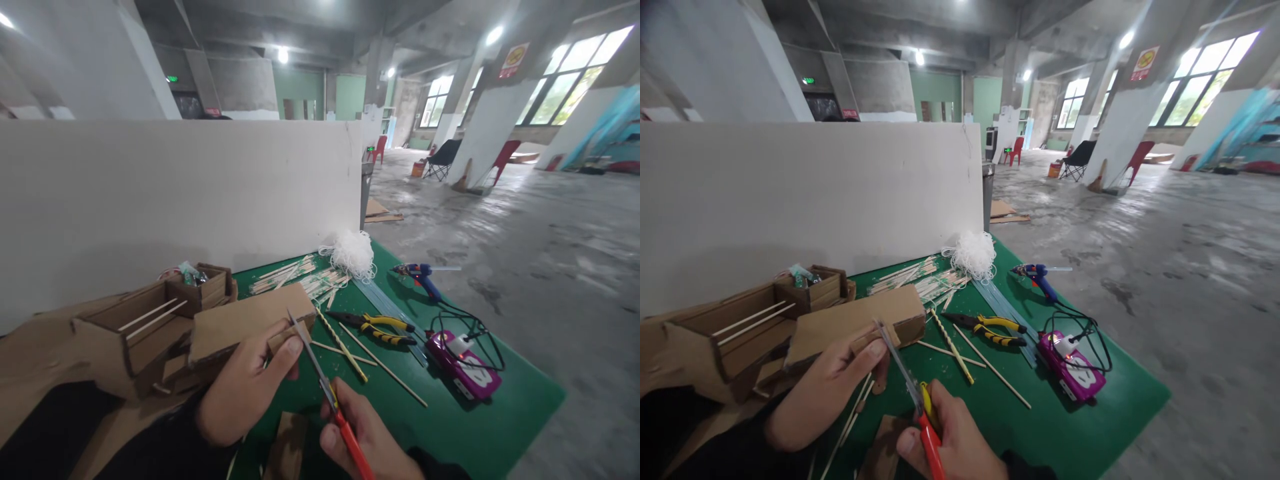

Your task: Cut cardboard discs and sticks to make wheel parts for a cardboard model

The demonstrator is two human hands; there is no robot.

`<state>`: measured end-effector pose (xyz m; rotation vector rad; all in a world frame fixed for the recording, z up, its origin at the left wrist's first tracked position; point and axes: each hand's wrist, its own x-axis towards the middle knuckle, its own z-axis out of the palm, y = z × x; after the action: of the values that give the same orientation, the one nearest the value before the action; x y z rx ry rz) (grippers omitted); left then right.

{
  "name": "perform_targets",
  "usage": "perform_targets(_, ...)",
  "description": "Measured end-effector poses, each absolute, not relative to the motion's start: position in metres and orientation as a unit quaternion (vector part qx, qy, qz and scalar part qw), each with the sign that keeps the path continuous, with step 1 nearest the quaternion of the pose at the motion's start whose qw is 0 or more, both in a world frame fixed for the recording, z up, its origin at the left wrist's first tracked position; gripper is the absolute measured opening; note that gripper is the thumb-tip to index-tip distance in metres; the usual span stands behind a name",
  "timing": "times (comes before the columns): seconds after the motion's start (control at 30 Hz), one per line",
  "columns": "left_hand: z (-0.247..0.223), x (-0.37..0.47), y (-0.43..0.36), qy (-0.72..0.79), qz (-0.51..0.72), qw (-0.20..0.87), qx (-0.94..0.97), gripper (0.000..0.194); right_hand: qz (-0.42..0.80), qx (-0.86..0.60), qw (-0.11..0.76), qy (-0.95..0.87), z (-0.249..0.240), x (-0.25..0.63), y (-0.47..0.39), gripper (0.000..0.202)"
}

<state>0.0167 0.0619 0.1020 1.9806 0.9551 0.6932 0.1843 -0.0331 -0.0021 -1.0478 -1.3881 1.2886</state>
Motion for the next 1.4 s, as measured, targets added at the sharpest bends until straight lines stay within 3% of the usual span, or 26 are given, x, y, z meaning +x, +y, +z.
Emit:
perform_targets(0.3, 0.100, 0.011, 0.068, 0.345, 0.232, 0.486, 0.769, 0.055, 0.540, -0.429, 0.455, -0.563, -0.001, 0.185, -0.032, 0.062)
perform_targets(0.6, 0.105, 0.016, 0.056, 0.395, 0.274, 0.460, 0.746, 0.067, 0.509, -0.448, 0.449, -0.582, 0.006, 0.185, -0.034, 0.063)
perform_targets(0.97, 0.103, 0.017, 0.058, 0.355, 0.235, 0.400, 0.812, 0.066, 0.484, -0.427, 0.443, -0.622, 0.003, 0.192, -0.044, 0.056)
perform_targets(1.2, 0.107, 0.019, 0.055, 0.343, 0.212, 0.394, 0.826, 0.064, 0.428, -0.527, 0.408, -0.610, 0.007, 0.190, -0.049, 0.054)
perform_targets(1.4, 0.105, 0.019, 0.055, 0.342, 0.223, 0.396, 0.822, 0.063, 0.418, -0.523, 0.391, -0.632, 0.005, 0.190, -0.042, 0.057)
